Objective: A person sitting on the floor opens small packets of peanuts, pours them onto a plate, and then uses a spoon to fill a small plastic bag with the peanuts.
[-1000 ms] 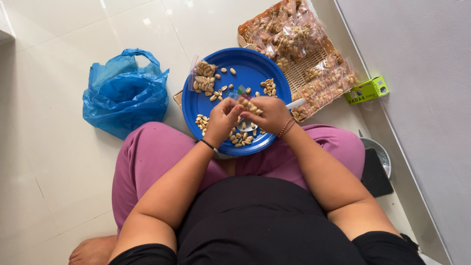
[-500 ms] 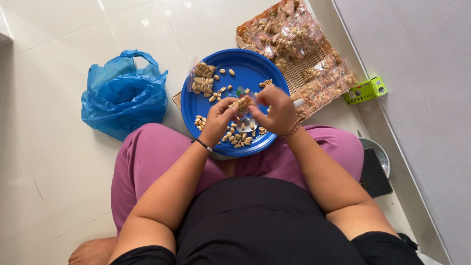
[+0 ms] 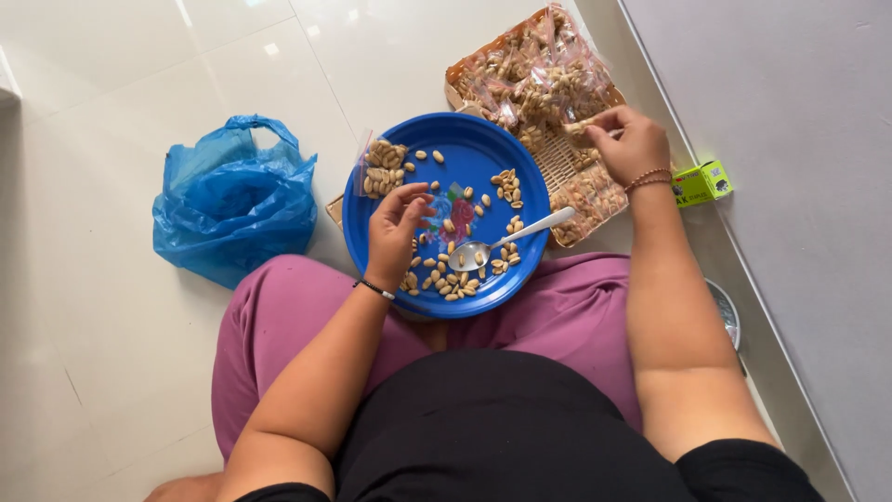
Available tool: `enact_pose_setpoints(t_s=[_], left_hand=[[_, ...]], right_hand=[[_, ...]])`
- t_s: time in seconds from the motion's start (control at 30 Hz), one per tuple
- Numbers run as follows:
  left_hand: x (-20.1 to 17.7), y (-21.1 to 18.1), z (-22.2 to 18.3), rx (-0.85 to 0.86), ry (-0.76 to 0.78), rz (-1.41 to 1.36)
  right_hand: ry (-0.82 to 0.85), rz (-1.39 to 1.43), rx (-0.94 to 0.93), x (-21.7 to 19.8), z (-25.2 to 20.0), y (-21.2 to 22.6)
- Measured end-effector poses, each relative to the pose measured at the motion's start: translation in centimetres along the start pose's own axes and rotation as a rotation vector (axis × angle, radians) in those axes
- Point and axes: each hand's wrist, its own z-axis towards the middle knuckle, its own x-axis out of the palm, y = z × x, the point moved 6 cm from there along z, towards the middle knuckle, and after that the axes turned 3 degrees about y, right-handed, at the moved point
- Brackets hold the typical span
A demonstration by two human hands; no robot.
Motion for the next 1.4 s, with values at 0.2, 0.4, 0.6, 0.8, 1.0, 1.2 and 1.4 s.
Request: enact_pose_setpoints(t_s=[0.2,0.4,0.6,0.8,1.0,1.2,1.4], left_hand=[[-1.8,0.0,1.5,0.020,-0.115,0.014],[-1.8,0.0,2.3,0.009,-0.171,0.014],[-4.8,-1.4,3.0,0.125,-0.376,0.105],[-8.8,-3.2,3.7,0.204,-0.520,0.577],[-9.9,-0.4,4.1,-0.099,-0.480,0.995],[-10.9,1.1,4.2,-0.109,-0.456,1.067],[-10.2,-0.2,3.6,-0.006,-0.466,1.256]], right_hand=[[0.011,-0.297,0.188,5.8,1.8,-7.3],[0.113,-0.531,0.179,8.0,2.2,-7.3],[0.091,-0.538,0.154,8.0,2.1,-7.9],[-0.068,-0.445,0.059,7.1,1.6,-7.4],[-0.271,-0.365,-0.160,5.8,1.5,-7.4],[-0.288,-0.174,-0.220,5.4,1.3,-8.1],[-0.319,-0.089,-0.290,4.8,0.8,-8.4]])
